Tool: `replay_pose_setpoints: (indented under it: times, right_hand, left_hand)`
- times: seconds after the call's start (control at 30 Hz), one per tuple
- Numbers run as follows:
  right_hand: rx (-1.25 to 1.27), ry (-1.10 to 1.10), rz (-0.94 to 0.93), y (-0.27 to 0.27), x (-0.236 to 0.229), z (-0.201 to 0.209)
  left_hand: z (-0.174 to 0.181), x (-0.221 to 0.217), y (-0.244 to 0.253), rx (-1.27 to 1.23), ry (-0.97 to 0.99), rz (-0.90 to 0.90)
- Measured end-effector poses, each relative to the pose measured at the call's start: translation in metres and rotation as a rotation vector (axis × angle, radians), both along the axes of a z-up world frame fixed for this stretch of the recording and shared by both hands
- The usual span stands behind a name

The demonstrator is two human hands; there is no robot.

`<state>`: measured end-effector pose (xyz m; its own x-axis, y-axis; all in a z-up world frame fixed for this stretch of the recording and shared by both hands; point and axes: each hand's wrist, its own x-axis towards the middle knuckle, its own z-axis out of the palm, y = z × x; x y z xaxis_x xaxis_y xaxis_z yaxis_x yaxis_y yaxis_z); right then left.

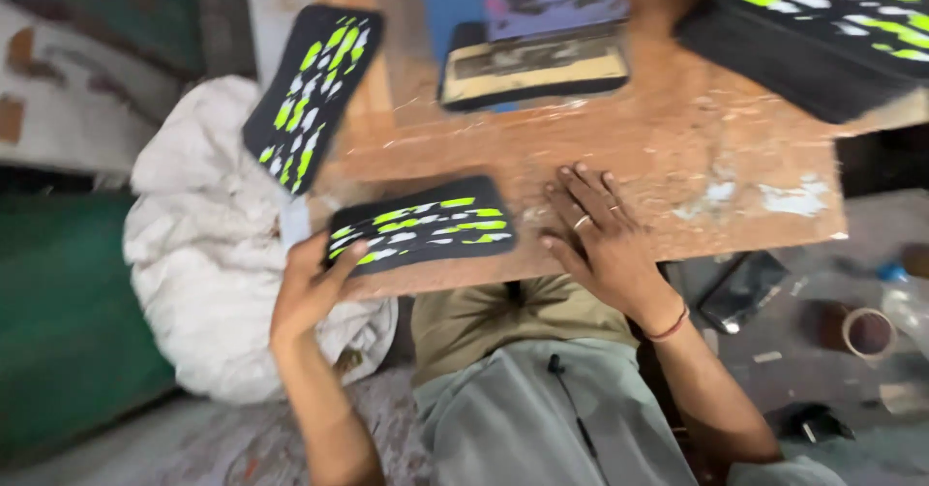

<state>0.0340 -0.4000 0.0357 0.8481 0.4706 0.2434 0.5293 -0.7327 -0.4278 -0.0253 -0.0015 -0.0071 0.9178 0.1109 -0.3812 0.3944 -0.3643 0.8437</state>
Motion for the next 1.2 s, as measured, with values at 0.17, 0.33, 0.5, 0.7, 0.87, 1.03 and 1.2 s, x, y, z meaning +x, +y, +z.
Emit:
replay_pose_setpoints:
  times: [0.17,0.33,0.5,0.7,0.87,1.03,1.2]
  right_hand:
    - [-0.205,-0.390,-0.380,-0.119,0.076,0.051]
    - [-0.195,-0.311,-0.362,-0.142,0.125,0.044]
    - [-0.076,-0.265,-0.227,-0.060,0.034,0.058]
    - [-0.029,-0.202,-0.079,-0.005,0.004,0.016]
    - [0.012,-0.135,-0.159,0.011,0.017,0.004]
    - [0.017,-0.139,-0.153,0.009,0.009,0.000]
    - [0.031,-0.169,-0.147,0.009,0.017,-0.004]
  left_hand:
    - [-0.027,0.022,0.048,0.167,-0.451,0.374]
    - [0.031,0.092,0.036,-0.387,-0.482,0.533]
    - [0.018,0.073,0.017,-0.384,-0.499,0.467]
    - [0.034,0.055,-0.040,0.278,-0.823,0.426]
    - [0.039,0.079,-0.098,-0.083,-0.579,0.089]
    - [0.028,0.089,-0.098,0.076,-0.582,0.178]
    - [0.014,0.146,-0.093,0.037,-0.691,0.065]
